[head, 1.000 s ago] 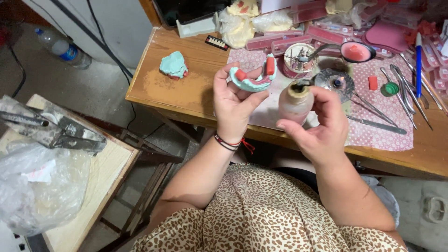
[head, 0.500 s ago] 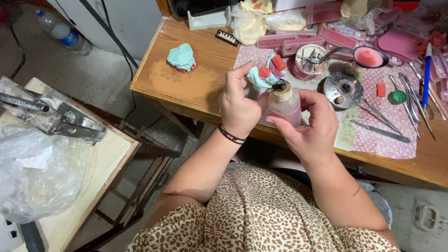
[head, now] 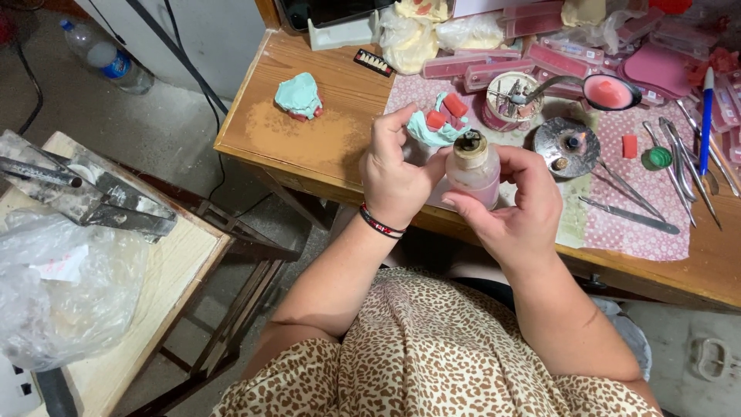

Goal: The person shapes a small piece of red material and attaches it to a light blue dental mold. They then apply a liquid from a bottle onto the mold and use a metal tool to spread and smooth the material over the surface.

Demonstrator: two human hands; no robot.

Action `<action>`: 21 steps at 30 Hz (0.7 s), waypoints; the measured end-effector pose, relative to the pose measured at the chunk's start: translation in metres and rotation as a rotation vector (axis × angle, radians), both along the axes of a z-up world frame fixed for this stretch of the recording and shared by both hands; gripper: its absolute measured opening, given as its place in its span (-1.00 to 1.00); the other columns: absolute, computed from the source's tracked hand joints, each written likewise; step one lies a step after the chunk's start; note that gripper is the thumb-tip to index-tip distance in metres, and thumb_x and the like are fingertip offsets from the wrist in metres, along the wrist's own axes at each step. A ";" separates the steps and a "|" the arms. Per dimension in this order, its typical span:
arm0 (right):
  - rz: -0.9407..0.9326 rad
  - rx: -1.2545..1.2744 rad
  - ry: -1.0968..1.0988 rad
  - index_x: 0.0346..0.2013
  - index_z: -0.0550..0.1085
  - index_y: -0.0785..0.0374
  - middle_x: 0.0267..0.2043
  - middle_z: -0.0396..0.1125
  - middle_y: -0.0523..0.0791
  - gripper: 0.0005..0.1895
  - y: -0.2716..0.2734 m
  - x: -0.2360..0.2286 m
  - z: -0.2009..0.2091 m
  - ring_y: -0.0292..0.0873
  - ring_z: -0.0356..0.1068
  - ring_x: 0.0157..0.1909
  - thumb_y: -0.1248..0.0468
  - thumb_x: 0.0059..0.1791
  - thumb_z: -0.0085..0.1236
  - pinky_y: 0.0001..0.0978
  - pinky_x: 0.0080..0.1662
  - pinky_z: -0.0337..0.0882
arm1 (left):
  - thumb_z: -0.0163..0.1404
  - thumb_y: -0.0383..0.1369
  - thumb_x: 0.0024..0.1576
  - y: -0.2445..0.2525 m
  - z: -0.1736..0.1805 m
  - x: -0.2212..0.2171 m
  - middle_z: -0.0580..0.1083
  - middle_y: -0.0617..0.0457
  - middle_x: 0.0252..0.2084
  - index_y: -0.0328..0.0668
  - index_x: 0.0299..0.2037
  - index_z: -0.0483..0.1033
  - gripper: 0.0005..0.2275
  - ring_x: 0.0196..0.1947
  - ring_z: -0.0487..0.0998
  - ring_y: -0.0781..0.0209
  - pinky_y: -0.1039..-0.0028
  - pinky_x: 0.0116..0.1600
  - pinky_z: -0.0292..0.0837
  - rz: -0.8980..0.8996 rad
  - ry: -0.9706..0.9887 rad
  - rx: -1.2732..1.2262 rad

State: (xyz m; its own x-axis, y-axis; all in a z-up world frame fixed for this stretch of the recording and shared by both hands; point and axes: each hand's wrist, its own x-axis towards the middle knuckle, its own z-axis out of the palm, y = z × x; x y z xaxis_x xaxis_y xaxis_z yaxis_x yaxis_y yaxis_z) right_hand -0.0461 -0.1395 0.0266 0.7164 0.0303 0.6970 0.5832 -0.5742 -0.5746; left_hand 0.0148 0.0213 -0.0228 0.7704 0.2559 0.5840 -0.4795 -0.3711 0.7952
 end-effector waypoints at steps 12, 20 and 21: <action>0.007 0.003 0.071 0.00 0.50 0.40 -0.32 0.41 -0.02 -0.39 -0.005 -0.001 0.002 -0.02 0.43 -0.31 0.24 -0.19 0.67 -0.20 -0.11 0.41 | 0.38 -0.32 -0.15 0.000 0.007 -0.004 0.63 -0.05 -0.25 -0.06 0.12 0.42 -0.42 -0.18 0.68 -0.17 0.12 -0.15 0.65 0.033 -0.021 0.040; -0.101 0.265 0.137 0.23 0.21 0.29 0.14 0.17 -0.01 -0.34 -0.091 -0.029 -0.024 -0.12 0.20 0.13 0.19 -0.02 0.36 -0.32 0.22 0.22 | 0.43 -0.26 -0.11 -0.002 0.018 -0.008 0.63 0.00 -0.11 -0.08 0.15 0.34 -0.36 -0.18 0.69 0.25 0.50 -0.11 0.61 -0.135 0.089 -0.107; -0.165 0.284 0.091 0.25 0.19 0.28 0.18 0.13 0.00 -0.36 -0.113 -0.037 -0.030 -0.09 0.17 0.19 0.19 0.01 0.32 -0.27 0.28 0.20 | 0.43 -0.36 -0.08 -0.003 0.017 -0.007 0.62 -0.09 -0.05 -0.17 0.17 0.32 -0.36 -0.09 0.68 0.21 0.51 -0.03 0.63 -0.223 0.080 -0.205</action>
State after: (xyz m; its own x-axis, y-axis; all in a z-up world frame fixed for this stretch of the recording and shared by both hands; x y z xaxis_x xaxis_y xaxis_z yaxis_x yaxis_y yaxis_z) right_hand -0.0830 -0.2529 -0.0035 0.7554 -0.2770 0.5938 0.4347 -0.4662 -0.7705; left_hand 0.0083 0.0182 -0.0063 0.8621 0.1817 0.4730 -0.4640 -0.0918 0.8810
